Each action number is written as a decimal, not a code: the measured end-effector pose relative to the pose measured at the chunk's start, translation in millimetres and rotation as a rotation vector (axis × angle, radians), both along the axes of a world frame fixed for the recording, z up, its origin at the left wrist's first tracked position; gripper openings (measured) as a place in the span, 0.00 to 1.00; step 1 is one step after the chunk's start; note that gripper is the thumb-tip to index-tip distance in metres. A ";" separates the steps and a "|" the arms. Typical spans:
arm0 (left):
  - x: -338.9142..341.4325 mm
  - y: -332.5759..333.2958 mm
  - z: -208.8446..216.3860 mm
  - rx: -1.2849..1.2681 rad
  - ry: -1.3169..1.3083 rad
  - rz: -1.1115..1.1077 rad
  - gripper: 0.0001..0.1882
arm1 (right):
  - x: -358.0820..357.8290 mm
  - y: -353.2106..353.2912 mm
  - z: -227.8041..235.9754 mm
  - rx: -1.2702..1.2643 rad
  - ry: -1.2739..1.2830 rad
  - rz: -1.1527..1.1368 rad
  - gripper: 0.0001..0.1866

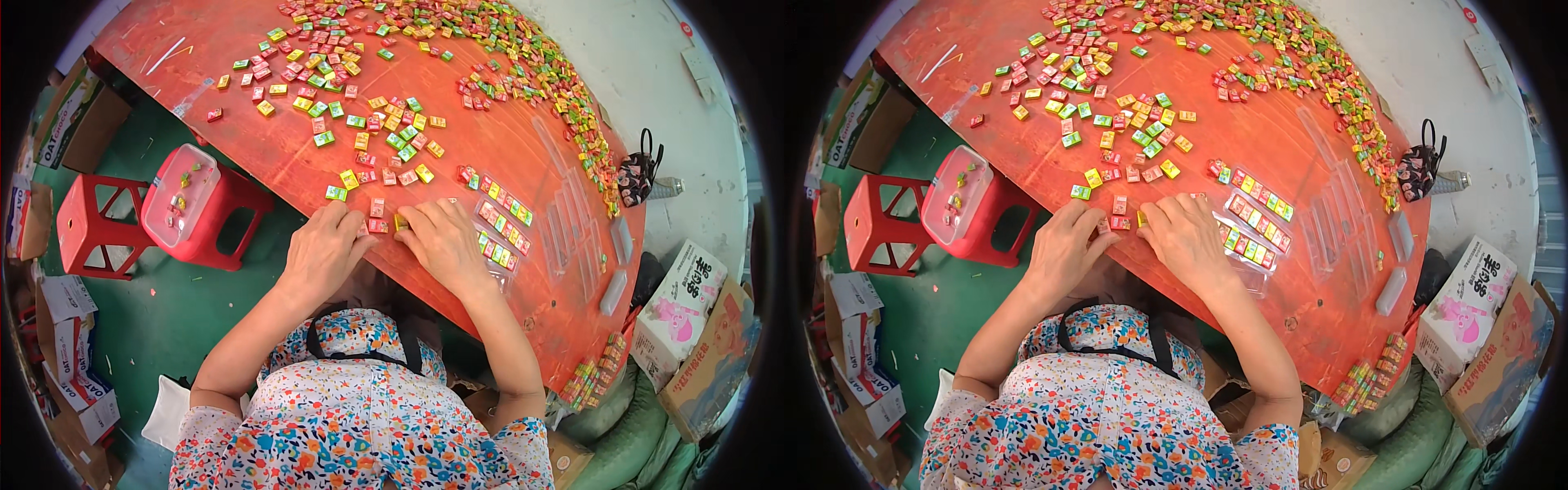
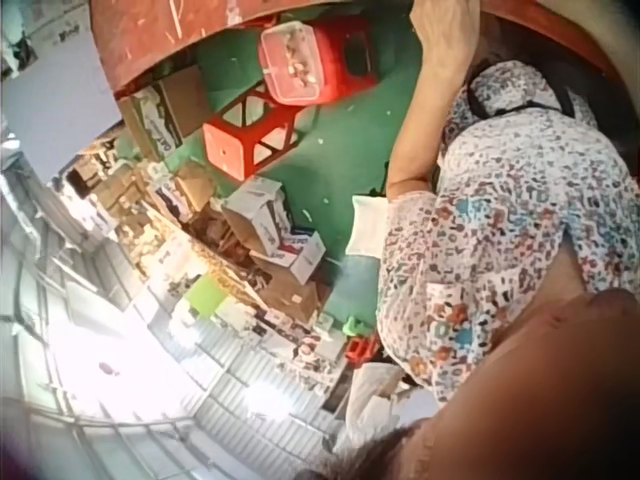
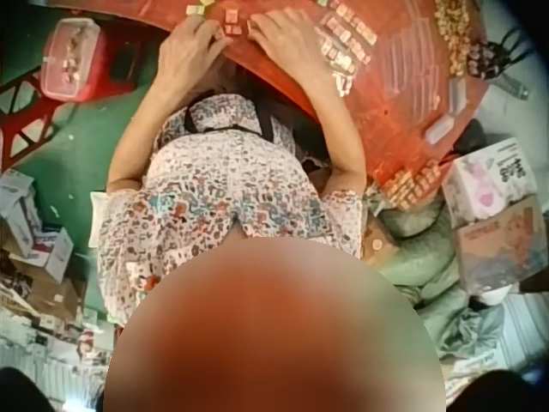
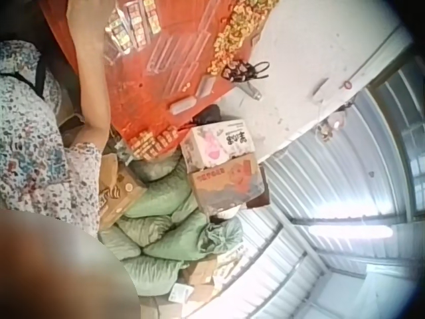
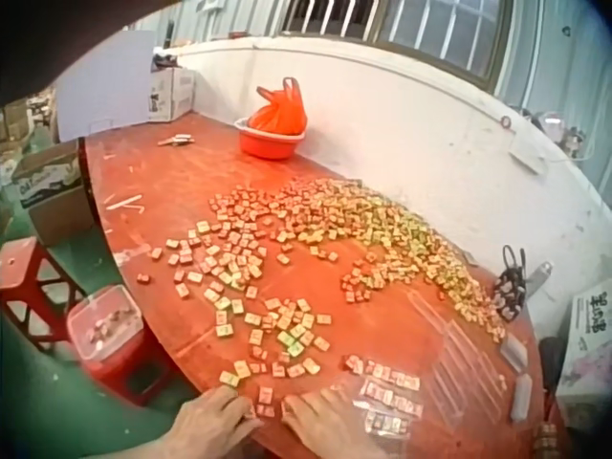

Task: Picking small colorful toy pieces from a pile and arranging them into clear plastic storage cases.

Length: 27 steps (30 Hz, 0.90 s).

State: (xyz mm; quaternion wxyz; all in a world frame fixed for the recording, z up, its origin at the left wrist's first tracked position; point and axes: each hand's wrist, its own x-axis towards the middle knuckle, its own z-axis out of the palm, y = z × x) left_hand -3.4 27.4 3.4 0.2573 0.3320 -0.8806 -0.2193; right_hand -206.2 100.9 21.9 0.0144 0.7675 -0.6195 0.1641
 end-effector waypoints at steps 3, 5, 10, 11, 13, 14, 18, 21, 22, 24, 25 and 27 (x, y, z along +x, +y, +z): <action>-3.0 5.0 2.6 -0.019 -0.009 -0.015 0.13 | 0.9 -0.2 -2.4 -0.013 -0.019 -0.050 0.18; -2.8 7.6 1.8 -0.036 0.012 -0.021 0.13 | -0.1 -0.6 0.8 -0.017 -0.019 0.025 0.18; -3.3 -6.0 -1.7 -0.066 0.011 -0.010 0.13 | -0.4 4.9 6.5 0.021 -0.036 0.131 0.17; -3.4 -8.7 -2.7 -0.052 0.008 -0.011 0.13 | 0.1 6.3 7.1 0.043 -0.034 0.136 0.17; -3.3 -11.4 -4.9 -0.059 0.015 -0.013 0.13 | 0.8 7.0 6.7 0.050 -0.042 0.141 0.17; -3.2 -12.0 -5.5 -0.066 0.022 -0.011 0.13 | 1.3 7.3 6.5 0.058 -0.049 0.148 0.16; -4.9 -11.3 -5.1 -0.054 0.035 0.021 0.13 | -1.4 6.2 7.7 0.053 -0.124 0.173 0.16; -2.7 -7.5 -3.3 -0.075 0.021 -0.036 0.13 | -6.9 -0.3 7.3 -0.035 -0.081 0.019 0.16; -2.8 -6.4 -2.7 -0.104 0.027 -0.040 0.13 | -7.7 -3.6 5.9 -0.037 -0.050 0.013 0.16; -4.0 -6.2 -0.7 -0.133 0.032 -0.046 0.13 | -7.1 -6.5 1.0 -0.040 -0.020 0.005 0.17; -5.7 -7.3 1.2 -0.126 0.003 -0.038 0.13 | -6.3 -7.9 -2.6 -0.039 -0.056 0.051 0.18; -6.9 -9.6 3.4 -0.120 -0.024 -0.029 0.13 | -5.4 -8.3 -4.4 -0.040 -0.091 0.098 0.18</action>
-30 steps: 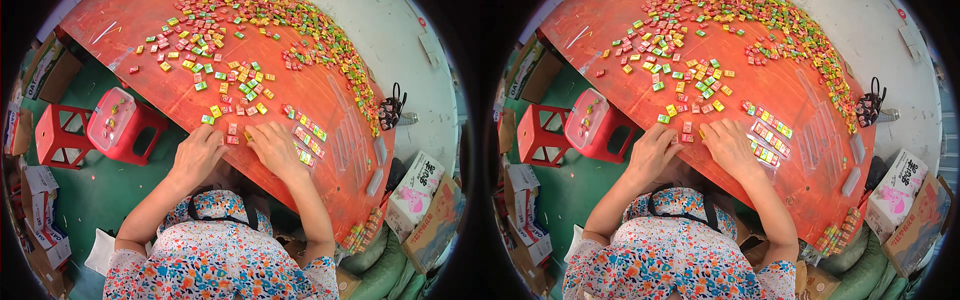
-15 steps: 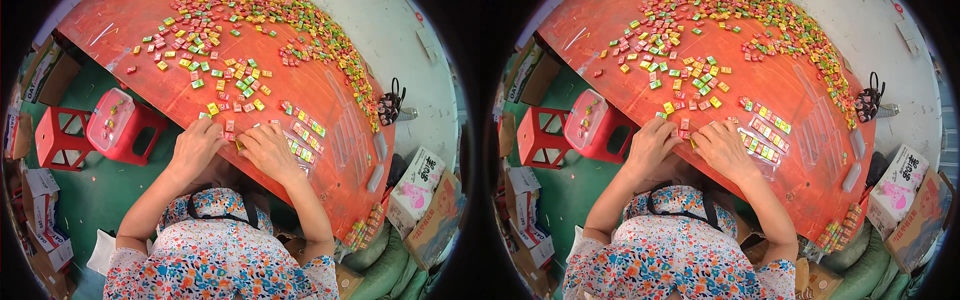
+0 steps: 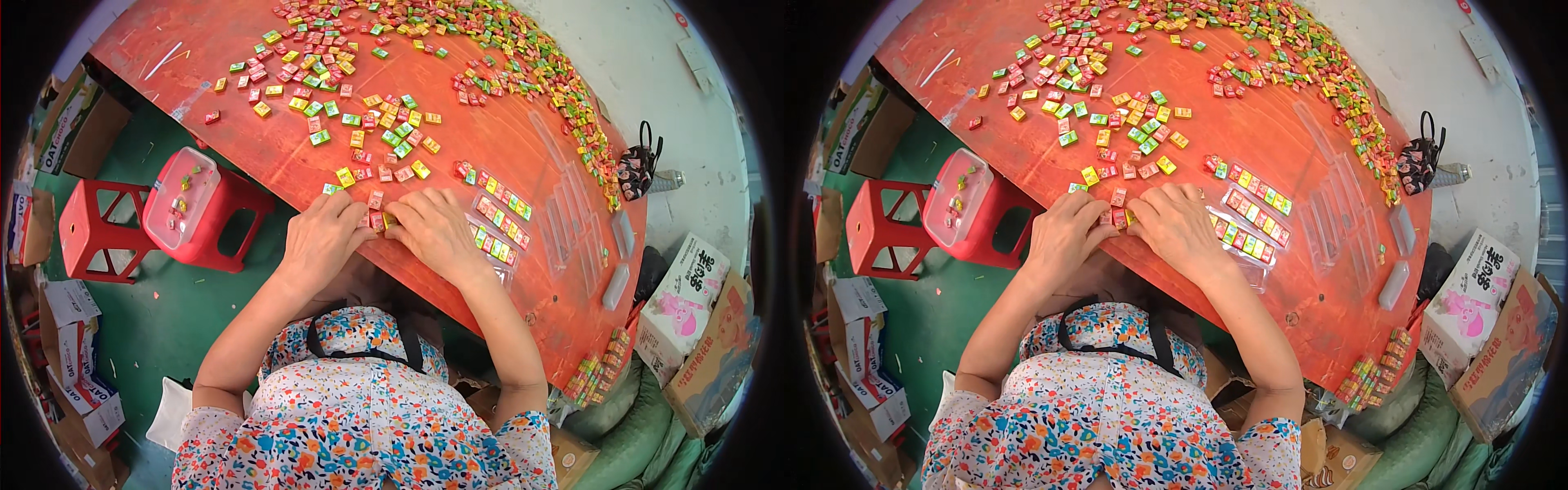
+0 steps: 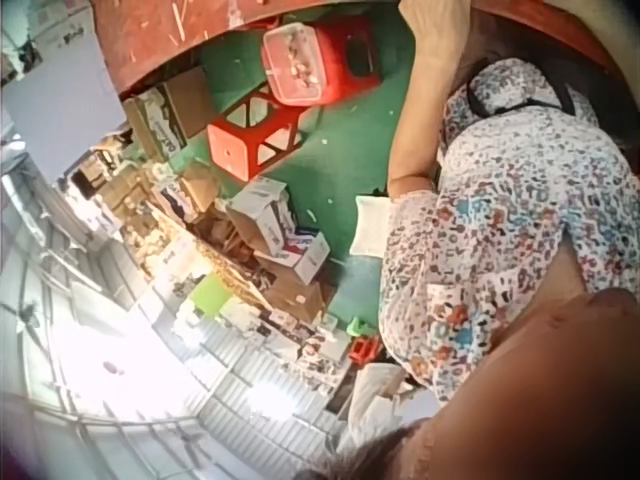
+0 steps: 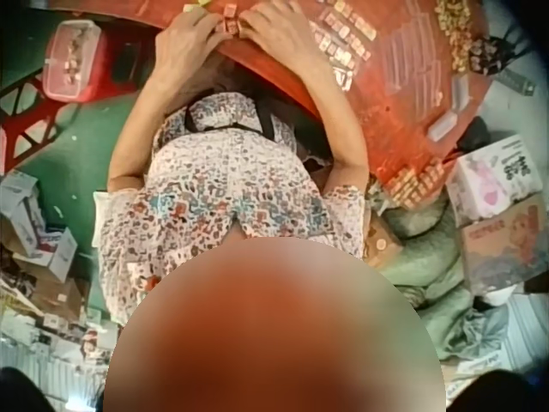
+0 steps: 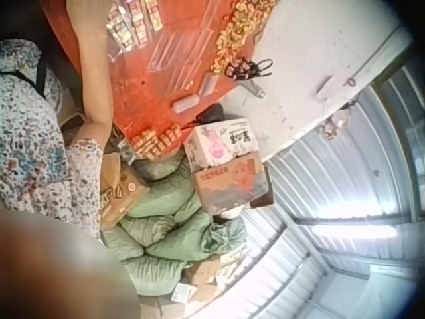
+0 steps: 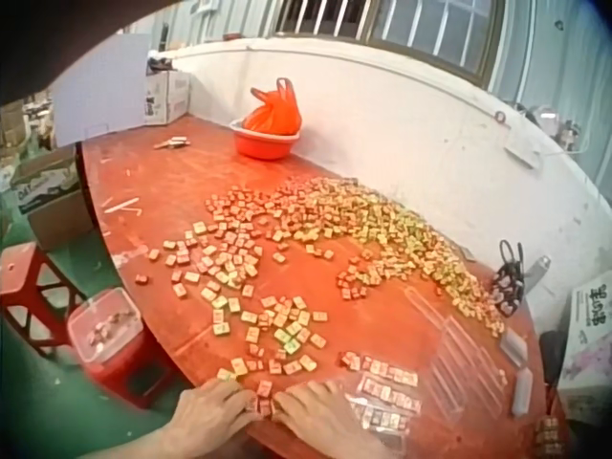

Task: Picking small colorful toy pieces from a pile and arranging them into clear plastic storage cases.

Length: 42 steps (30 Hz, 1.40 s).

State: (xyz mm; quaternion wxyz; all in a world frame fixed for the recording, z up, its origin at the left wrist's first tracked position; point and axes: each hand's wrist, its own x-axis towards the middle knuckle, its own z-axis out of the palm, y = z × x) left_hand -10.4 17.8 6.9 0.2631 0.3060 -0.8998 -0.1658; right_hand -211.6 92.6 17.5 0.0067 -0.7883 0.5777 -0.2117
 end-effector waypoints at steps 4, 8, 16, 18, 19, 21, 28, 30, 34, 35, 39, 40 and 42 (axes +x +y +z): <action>4.0 -5.4 8.3 0.105 -0.009 -0.031 0.17 | 2.1 6.8 5.0 -0.013 -0.002 -0.034 0.17; 8.3 -29.7 4.9 -0.014 0.098 0.037 0.22 | -16.2 16.2 14.3 -0.021 -0.020 -0.154 0.17; -2.5 -56.8 5.1 -0.165 -0.085 -0.018 0.13 | -24.7 9.9 21.1 0.057 -0.031 -0.181 0.13; 0.7 -47.5 13.1 -0.189 0.053 0.011 0.09 | -22.2 11.1 16.0 0.055 0.015 -0.168 0.14; 4.9 -41.4 13.9 -0.188 0.052 0.011 0.09 | -21.2 11.3 14.6 0.048 0.060 -0.144 0.15; 13.7 -28.5 14.2 -0.113 0.084 -0.073 0.09 | -22.4 13.3 12.6 0.063 0.051 -0.149 0.16; 16.9 -10.0 -2.0 -0.038 0.054 -0.097 0.13 | -8.6 8.8 13.1 0.132 -0.048 -0.101 0.17; 15.2 -9.5 1.1 -0.026 0.089 -0.082 0.13 | -15.5 7.2 11.9 0.097 -0.093 -0.104 0.16; 5.6 -20.6 10.5 0.001 0.108 -0.072 0.15 | -25.7 -11.4 14.9 0.065 -0.085 -0.204 0.14; -0.1 -24.8 9.9 -0.002 0.110 -0.069 0.15 | -25.1 -18.0 16.5 0.032 -0.045 -0.189 0.13; -13.1 -42.6 3.8 -0.156 0.002 -0.008 0.10 | -22.3 -40.2 6.9 -0.078 0.021 -0.089 0.13; -12.5 -45.8 5.3 -0.198 -0.025 0.055 0.10 | -22.4 -41.9 4.0 -0.040 0.090 -0.089 0.14; -2.1 -46.3 10.8 -0.161 -0.040 0.076 0.10 | -24.2 -41.5 1.1 -0.001 0.158 -0.091 0.15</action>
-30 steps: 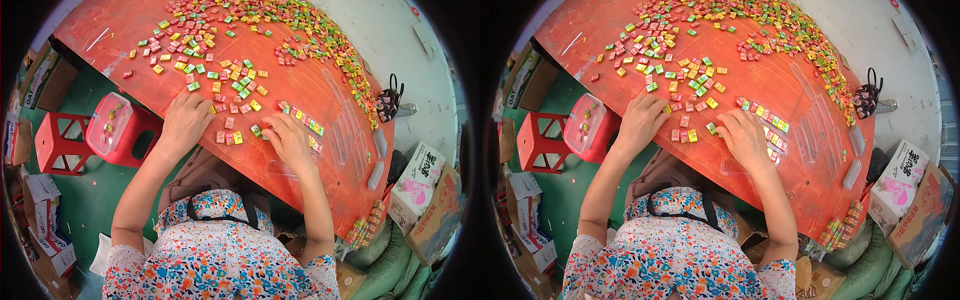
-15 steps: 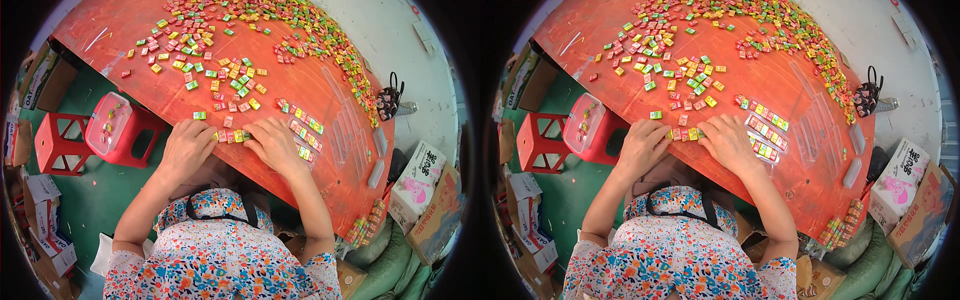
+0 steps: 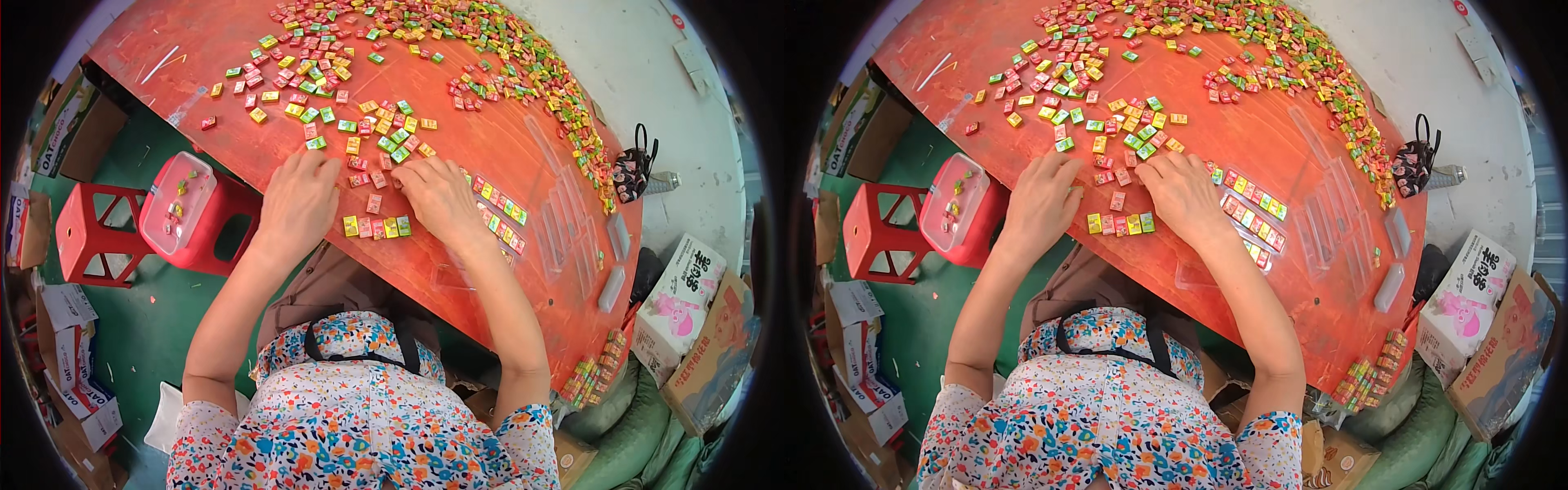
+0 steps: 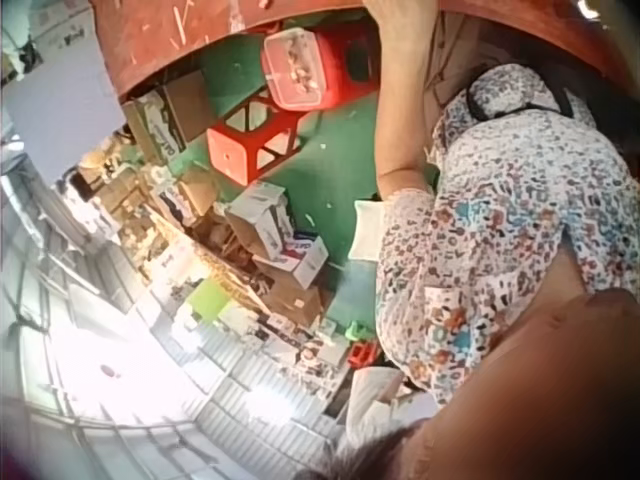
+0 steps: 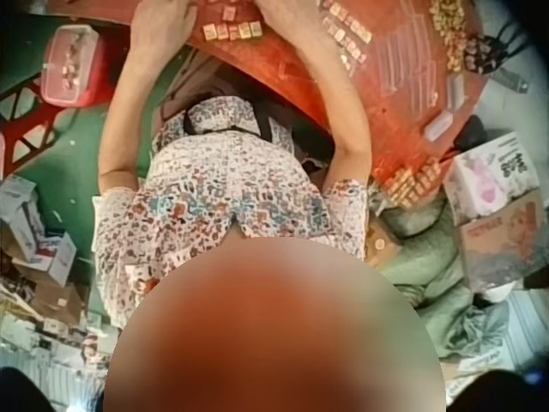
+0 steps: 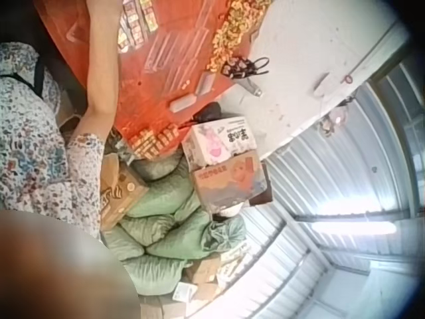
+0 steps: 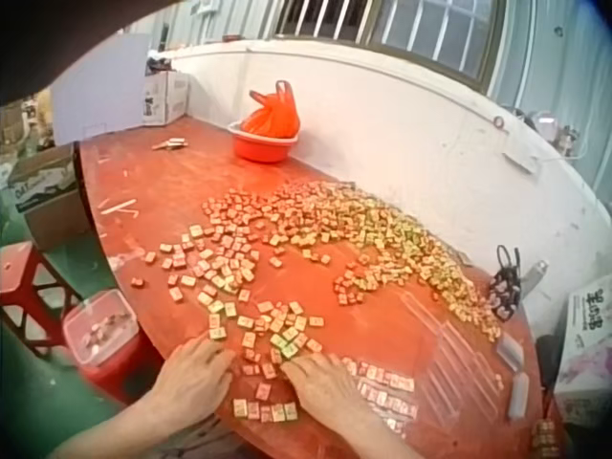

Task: Picking small colorful toy pieces from a pile and arranging them into clear plastic storage cases.

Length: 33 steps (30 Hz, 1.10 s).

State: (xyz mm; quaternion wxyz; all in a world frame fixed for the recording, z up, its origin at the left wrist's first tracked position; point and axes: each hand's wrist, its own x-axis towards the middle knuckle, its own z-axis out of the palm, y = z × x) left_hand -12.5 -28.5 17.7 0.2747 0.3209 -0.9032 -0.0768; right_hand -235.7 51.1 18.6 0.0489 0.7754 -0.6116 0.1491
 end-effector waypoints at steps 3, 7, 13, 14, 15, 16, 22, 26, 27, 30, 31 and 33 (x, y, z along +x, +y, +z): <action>8.6 2.4 -1.0 0.058 -0.003 0.018 0.10 | -1.0 6.6 2.8 0.049 -0.070 -0.052 0.15; 11.7 -0.8 -9.9 0.113 -0.083 0.000 0.08 | -9.9 7.2 7.7 0.012 -0.145 -0.062 0.13; 15.9 3.7 -7.0 0.099 0.007 -0.038 0.05 | -23.0 6.5 4.0 0.076 -0.129 -0.086 0.10; 17.3 4.3 -3.4 0.101 0.006 -0.037 0.05 | -23.2 9.1 4.3 0.039 -0.143 -0.084 0.09; 18.7 4.6 1.2 0.148 -0.038 -0.061 0.06 | -23.5 12.5 6.1 0.040 -0.143 -0.083 0.09; 21.6 5.5 3.9 0.194 -0.084 -0.081 0.06 | -21.0 16.2 10.0 0.009 -0.194 -0.085 0.08; 28.1 10.1 3.5 0.281 -0.065 -0.041 0.07 | 12.5 33.3 22.5 0.175 -0.440 -0.308 0.08; 34.0 22.7 5.1 0.388 -0.046 -0.064 0.10 | 21.1 40.4 19.1 0.275 -0.285 -0.410 0.09; 33.2 25.3 4.4 0.414 -0.041 -0.082 0.12 | 20.5 42.1 18.0 0.277 -0.286 -0.410 0.09; 33.8 29.5 0.6 0.442 -0.004 -0.086 0.16 | 8.8 46.6 19.1 0.223 -0.354 -0.351 0.09; 33.1 30.4 -1.0 0.446 0.025 -0.075 0.18 | -1.2 47.8 17.5 0.188 -0.376 -0.207 0.11; 31.7 31.2 0.3 0.430 0.059 -0.090 0.20 | -15.2 50.3 15.5 0.154 -0.395 -0.065 0.13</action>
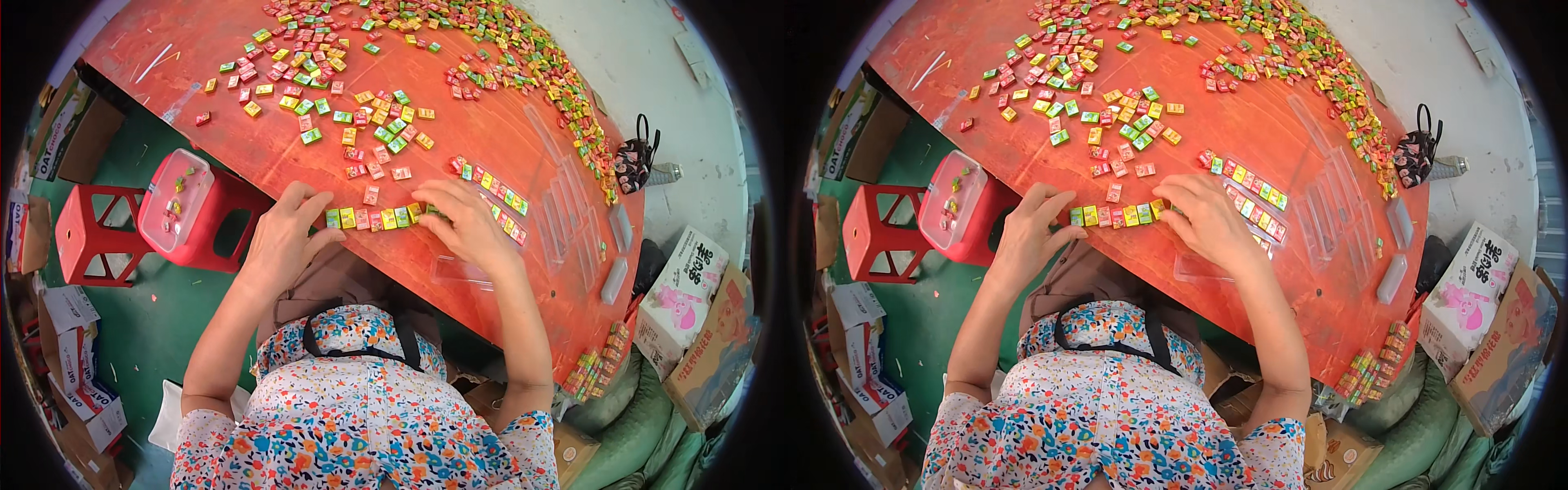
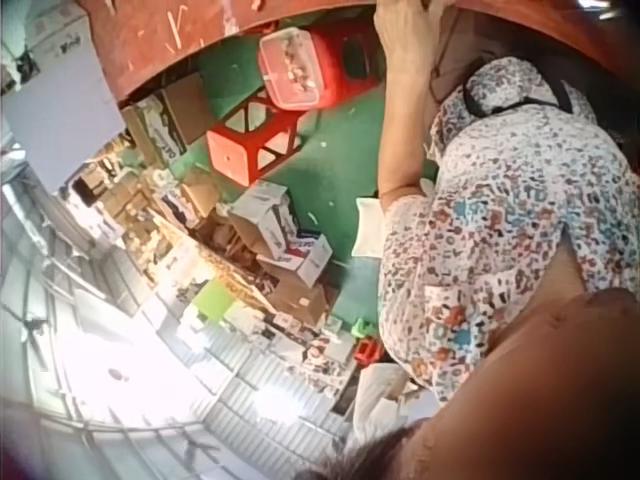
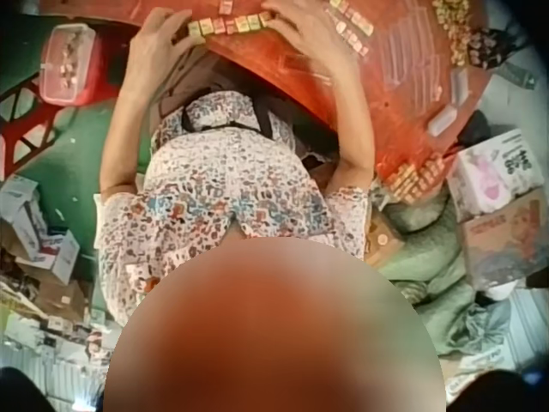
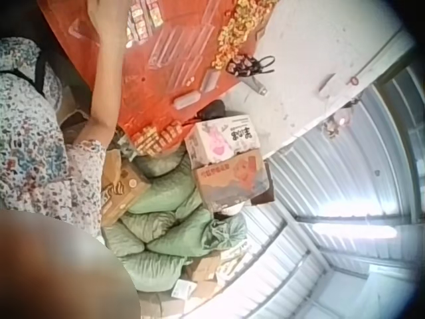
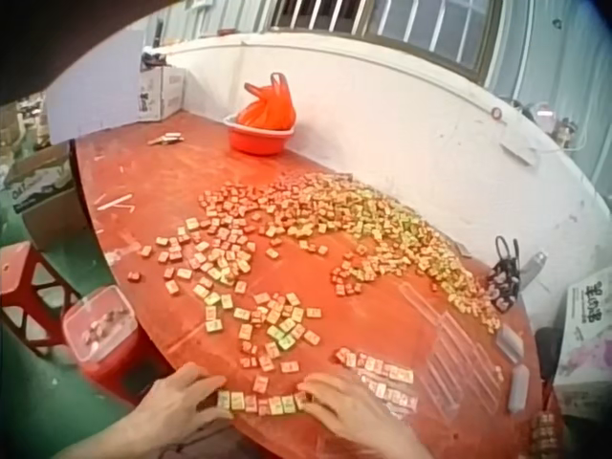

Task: Picking small colorful toy pieces from a pile and arranging them into clear plastic storage cases.

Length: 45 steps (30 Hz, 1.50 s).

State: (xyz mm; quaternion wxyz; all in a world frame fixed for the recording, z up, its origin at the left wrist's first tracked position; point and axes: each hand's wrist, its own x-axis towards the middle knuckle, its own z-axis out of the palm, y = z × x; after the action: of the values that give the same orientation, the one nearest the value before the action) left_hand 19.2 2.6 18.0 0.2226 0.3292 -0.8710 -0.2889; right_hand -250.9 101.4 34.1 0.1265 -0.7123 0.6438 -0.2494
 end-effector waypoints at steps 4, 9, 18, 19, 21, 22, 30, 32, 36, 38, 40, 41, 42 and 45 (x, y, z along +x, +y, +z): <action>-5.6 4.8 5.3 -0.026 -0.020 -0.036 0.23 | -4.3 2.1 -4.6 0.005 0.135 0.175 0.23; -15.3 9.9 -5.3 -0.098 -0.040 -0.032 0.22 | 2.0 1.6 -10.9 0.065 0.071 0.177 0.25; -23.2 10.7 -3.2 -0.095 -0.050 -0.036 0.18 | 13.5 -1.9 -16.0 -0.007 0.051 0.141 0.22; -24.5 10.1 -2.8 -0.094 -0.051 -0.041 0.18 | 12.8 -3.4 -17.1 -0.039 0.063 0.147 0.21; -22.1 12.3 -4.5 -0.084 -0.060 -0.023 0.19 | 15.0 -4.2 -19.8 -0.073 0.075 0.155 0.21; -21.6 11.7 -5.1 -0.076 -0.069 -0.005 0.20 | 17.9 -4.5 -21.8 -0.054 0.047 0.137 0.20; 0.2 -16.7 1.6 -0.006 -0.042 -0.009 0.23 | 43.0 -21.8 -20.8 -0.083 0.040 0.081 0.20; 5.3 -21.4 0.0 0.023 0.007 -0.033 0.25 | 42.2 -20.7 -21.5 -0.087 0.025 0.087 0.21; 9.0 -17.1 3.0 -0.058 -0.029 0.031 0.28 | 34.0 -17.1 -13.4 -0.054 -0.003 0.081 0.22; 5.9 -13.0 4.2 -0.173 -0.066 0.064 0.28 | 29.7 -14.6 -17.5 -0.065 0.024 0.084 0.22; 2.9 -11.2 4.5 -0.236 -0.088 0.077 0.28 | 29.9 -14.5 -21.9 -0.080 0.065 0.093 0.20; 2.2 -11.5 2.7 -0.237 -0.079 0.072 0.28 | 31.3 -14.9 -21.8 -0.080 0.073 0.087 0.20; 1.7 -12.3 -0.5 -0.227 -0.092 0.064 0.28 | 32.3 -15.0 -21.4 -0.084 0.094 0.076 0.19; 0.8 -11.7 0.1 -0.241 -0.087 0.064 0.28 | 28.7 -14.1 -18.4 -0.094 0.128 0.049 0.18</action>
State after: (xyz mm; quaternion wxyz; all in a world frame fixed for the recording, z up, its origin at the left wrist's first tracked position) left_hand 20.1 -9.0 18.1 0.2318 0.3400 -0.8972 -0.1602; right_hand -222.2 87.2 15.7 0.0579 -0.7474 0.6205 -0.2301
